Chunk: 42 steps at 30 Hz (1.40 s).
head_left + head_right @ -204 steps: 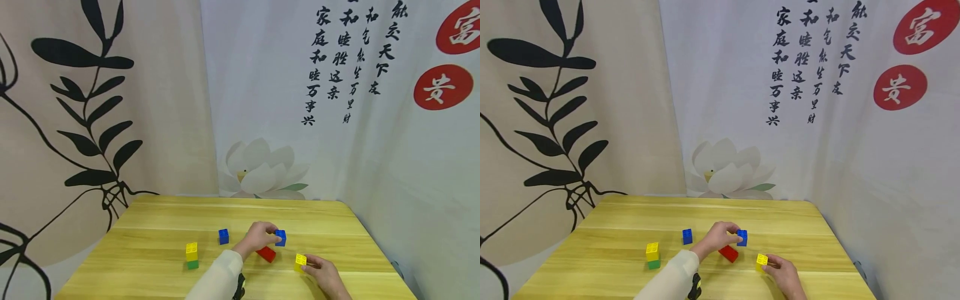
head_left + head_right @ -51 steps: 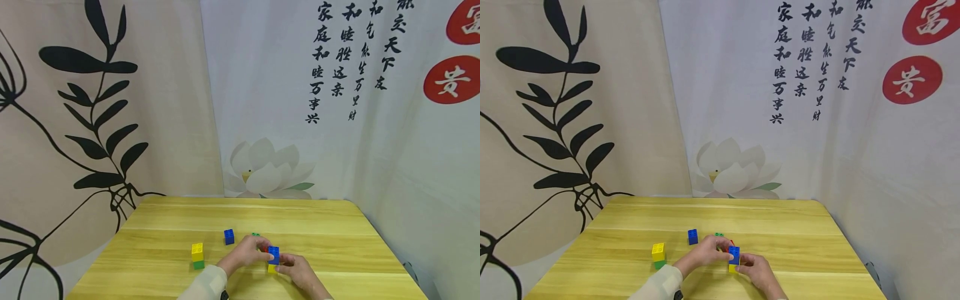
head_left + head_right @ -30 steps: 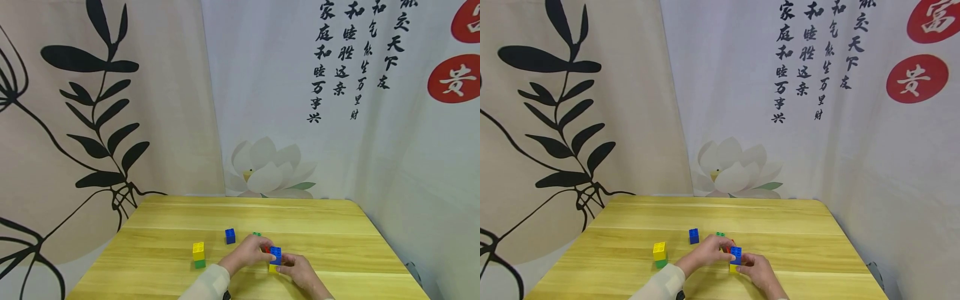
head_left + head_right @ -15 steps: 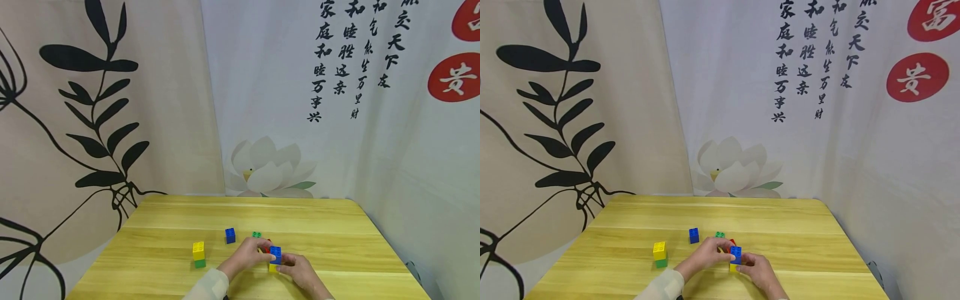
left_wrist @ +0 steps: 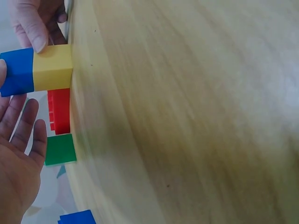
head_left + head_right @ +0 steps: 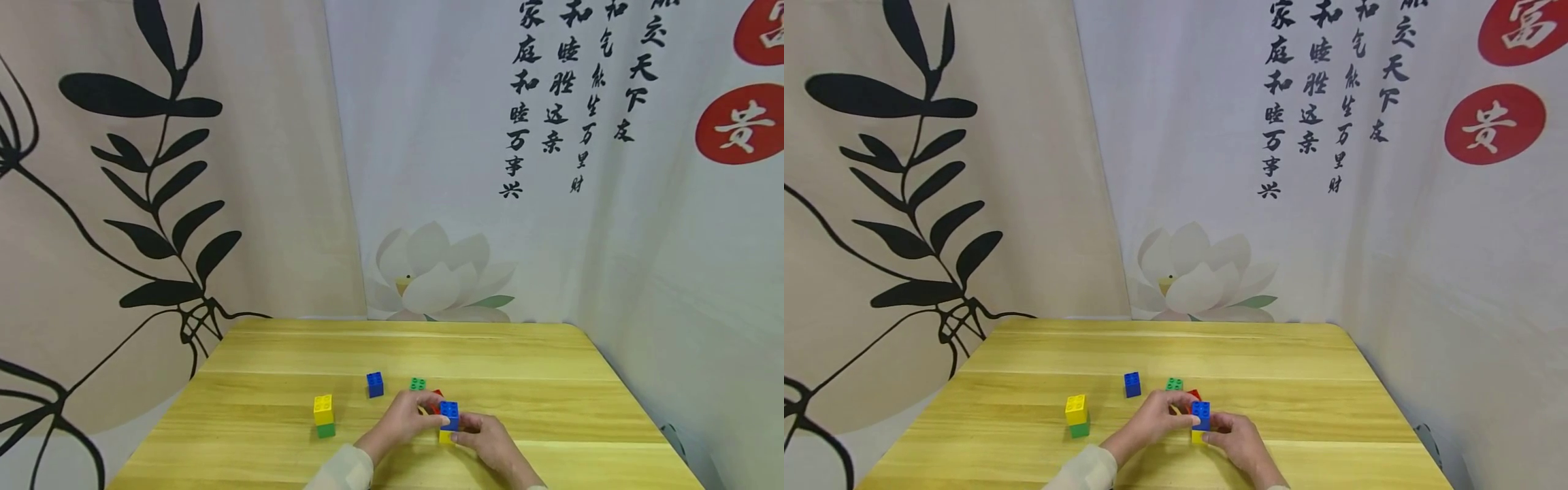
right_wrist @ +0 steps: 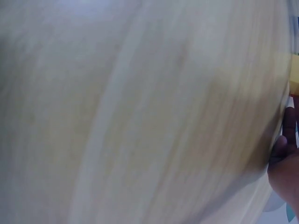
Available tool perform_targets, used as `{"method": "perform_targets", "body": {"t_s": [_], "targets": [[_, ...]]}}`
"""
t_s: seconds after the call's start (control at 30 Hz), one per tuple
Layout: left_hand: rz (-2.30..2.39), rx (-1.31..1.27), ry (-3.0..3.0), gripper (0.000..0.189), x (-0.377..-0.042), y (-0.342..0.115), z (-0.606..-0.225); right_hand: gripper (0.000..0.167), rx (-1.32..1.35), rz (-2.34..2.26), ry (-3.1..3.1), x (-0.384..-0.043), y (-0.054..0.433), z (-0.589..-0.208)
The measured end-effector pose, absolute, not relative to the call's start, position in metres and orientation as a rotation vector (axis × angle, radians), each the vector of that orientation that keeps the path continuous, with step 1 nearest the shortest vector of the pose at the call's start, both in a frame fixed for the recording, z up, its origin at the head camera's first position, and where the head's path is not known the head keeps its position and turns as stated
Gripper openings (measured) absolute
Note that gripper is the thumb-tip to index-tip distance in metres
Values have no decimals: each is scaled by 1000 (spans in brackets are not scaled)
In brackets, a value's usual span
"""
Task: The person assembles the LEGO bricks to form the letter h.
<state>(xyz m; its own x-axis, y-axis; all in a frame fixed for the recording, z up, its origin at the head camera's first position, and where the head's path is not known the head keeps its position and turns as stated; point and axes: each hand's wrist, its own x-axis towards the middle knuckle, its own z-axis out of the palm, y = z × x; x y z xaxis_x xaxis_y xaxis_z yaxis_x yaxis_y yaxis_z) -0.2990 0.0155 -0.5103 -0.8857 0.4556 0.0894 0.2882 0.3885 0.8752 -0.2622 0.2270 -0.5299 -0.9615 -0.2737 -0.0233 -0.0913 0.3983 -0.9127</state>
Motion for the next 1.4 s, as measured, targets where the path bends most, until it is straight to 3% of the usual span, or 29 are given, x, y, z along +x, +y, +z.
{"method": "perform_targets", "body": {"t_s": [1.4], "targets": [[1491,688,2487,19,-298,15,-517,39,-272,-1596,2479,-263,225,-529]]}}
